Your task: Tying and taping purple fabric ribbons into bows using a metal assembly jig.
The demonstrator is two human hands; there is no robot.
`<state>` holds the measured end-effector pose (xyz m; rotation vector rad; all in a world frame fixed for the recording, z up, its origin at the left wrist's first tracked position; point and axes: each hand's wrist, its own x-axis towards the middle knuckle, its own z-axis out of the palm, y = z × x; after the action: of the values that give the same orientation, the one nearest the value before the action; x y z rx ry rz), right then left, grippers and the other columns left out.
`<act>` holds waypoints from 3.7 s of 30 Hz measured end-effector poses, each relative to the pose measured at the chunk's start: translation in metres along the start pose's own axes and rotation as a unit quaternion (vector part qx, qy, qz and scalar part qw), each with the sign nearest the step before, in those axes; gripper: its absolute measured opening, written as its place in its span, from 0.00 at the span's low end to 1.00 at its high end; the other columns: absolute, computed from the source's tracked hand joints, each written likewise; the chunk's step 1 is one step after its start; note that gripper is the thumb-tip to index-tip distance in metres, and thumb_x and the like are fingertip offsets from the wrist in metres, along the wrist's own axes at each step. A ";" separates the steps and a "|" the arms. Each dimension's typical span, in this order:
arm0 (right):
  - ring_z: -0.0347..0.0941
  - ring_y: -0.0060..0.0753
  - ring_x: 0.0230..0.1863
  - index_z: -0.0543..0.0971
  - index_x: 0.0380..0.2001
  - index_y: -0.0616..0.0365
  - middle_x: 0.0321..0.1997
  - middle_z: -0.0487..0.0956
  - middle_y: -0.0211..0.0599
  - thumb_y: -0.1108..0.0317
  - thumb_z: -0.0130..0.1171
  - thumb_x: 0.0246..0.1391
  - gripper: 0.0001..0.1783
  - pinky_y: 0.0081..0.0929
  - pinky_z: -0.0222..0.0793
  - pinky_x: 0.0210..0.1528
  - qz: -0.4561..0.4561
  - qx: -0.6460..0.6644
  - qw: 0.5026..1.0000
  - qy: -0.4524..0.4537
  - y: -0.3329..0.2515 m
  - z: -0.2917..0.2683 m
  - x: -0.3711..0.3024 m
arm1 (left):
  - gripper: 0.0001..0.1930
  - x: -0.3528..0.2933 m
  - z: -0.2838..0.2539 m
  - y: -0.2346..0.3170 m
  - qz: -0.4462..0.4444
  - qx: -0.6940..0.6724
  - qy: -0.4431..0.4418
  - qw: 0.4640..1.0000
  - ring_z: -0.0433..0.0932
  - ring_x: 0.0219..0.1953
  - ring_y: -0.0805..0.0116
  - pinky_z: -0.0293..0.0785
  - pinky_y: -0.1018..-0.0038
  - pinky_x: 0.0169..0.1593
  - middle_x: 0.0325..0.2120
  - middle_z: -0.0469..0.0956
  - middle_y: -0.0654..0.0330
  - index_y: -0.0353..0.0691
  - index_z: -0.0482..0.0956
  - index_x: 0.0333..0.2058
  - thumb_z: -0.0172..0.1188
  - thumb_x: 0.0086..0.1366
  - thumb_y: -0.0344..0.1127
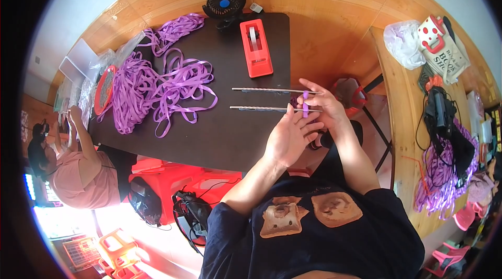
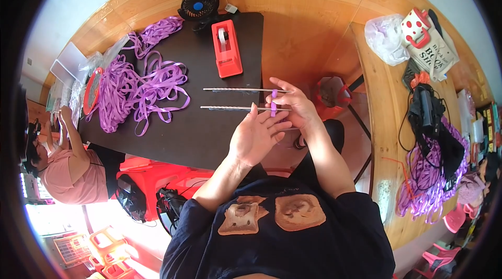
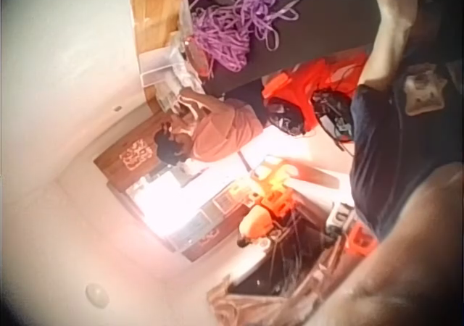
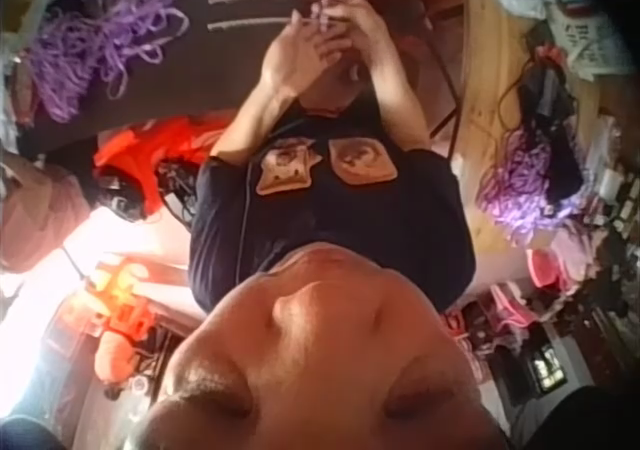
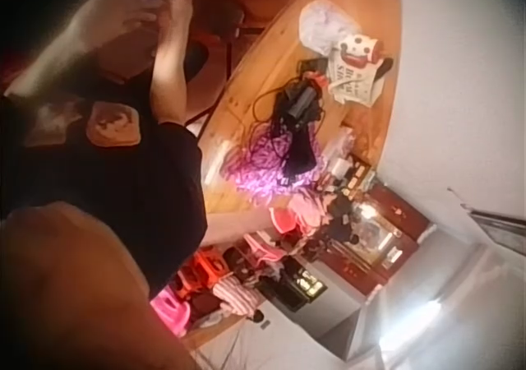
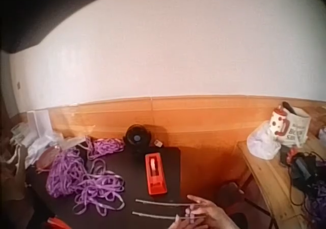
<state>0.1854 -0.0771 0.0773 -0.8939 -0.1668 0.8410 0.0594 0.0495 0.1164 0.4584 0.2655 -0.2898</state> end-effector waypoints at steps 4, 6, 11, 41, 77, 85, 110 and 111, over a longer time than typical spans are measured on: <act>0.73 0.37 0.38 0.62 0.60 0.60 0.33 0.75 0.41 0.69 0.56 0.53 0.31 0.30 0.69 0.44 -0.006 0.133 0.990 -0.045 0.018 -0.003 0.006 | 0.35 0.001 -0.004 0.000 0.003 -0.003 -0.007 1.000 0.67 0.55 0.57 0.61 0.67 0.54 0.58 0.62 0.49 0.32 0.54 0.62 0.35 0.70 0.59; 0.72 0.36 0.36 0.63 0.60 0.59 0.32 0.74 0.41 0.66 0.57 0.54 0.30 0.30 0.69 0.43 0.007 0.198 0.978 -0.062 0.017 0.003 0.007 | 0.36 0.001 -0.002 0.000 -0.001 -0.017 -0.012 1.000 0.67 0.54 0.57 0.62 0.67 0.53 0.58 0.63 0.49 0.31 0.55 0.61 0.35 0.70 0.59; 0.69 0.33 0.32 0.66 0.58 0.56 0.28 0.72 0.37 0.58 0.59 0.56 0.29 0.27 0.69 0.40 0.009 0.258 0.962 -0.088 0.022 0.001 0.011 | 0.37 0.001 0.000 0.000 -0.003 -0.013 -0.010 1.000 0.67 0.54 0.58 0.62 0.67 0.53 0.58 0.63 0.49 0.30 0.55 0.61 0.36 0.69 0.60; 0.75 0.25 0.28 0.60 0.59 0.65 0.28 0.77 0.38 0.80 0.64 0.46 0.37 0.20 0.71 0.31 -0.094 -0.188 0.968 0.138 -0.001 0.032 -0.017 | 0.38 0.000 0.001 -0.001 0.002 0.004 -0.008 1.000 0.65 0.57 0.56 0.59 0.66 0.56 0.60 0.59 0.47 0.29 0.50 0.63 0.36 0.69 0.60; 0.74 0.31 0.44 0.75 0.47 0.64 0.40 0.78 0.41 0.71 0.54 0.58 0.15 0.24 0.68 0.47 -0.307 -0.533 0.722 0.316 0.007 -0.106 -0.001 | 0.17 -0.071 -0.006 0.090 0.327 0.811 0.383 0.298 0.60 0.57 0.44 0.59 0.54 0.52 0.54 0.64 0.45 0.35 0.74 0.45 0.60 0.56 0.33; 0.73 0.22 0.34 0.76 0.42 0.63 0.50 0.73 0.41 0.88 0.53 0.46 0.18 0.19 0.71 0.36 -0.389 -0.460 0.797 0.029 -0.006 0.080 -0.059 | 0.05 -0.074 -0.029 0.077 0.460 0.754 0.190 0.428 0.75 0.33 0.53 0.67 0.61 0.38 0.25 0.77 0.56 0.38 0.77 0.29 0.58 0.51 0.24; 0.69 0.32 0.24 0.79 0.30 0.61 0.22 0.72 0.31 0.79 0.63 0.36 0.12 0.29 0.59 0.28 -0.392 -0.522 0.726 -0.216 -0.005 0.086 -0.100 | 0.06 -0.069 -0.112 0.275 0.468 0.509 0.339 0.638 0.68 0.18 0.83 0.60 0.84 0.21 0.18 0.76 0.66 0.32 0.83 0.32 0.60 0.56 0.25; 0.69 0.32 0.23 0.79 0.29 0.61 0.21 0.73 0.32 0.79 0.63 0.37 0.11 0.28 0.59 0.28 -0.413 -0.486 0.744 -0.198 -0.007 0.086 -0.101 | 0.07 -0.071 -0.110 0.285 0.485 0.511 0.334 0.626 0.68 0.17 0.81 0.60 0.84 0.21 0.18 0.75 0.66 0.33 0.82 0.32 0.57 0.56 0.23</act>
<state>0.0815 -0.0977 0.1584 -1.4153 -1.3820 0.0049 0.0673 0.3606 0.1558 1.7850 0.5266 0.9215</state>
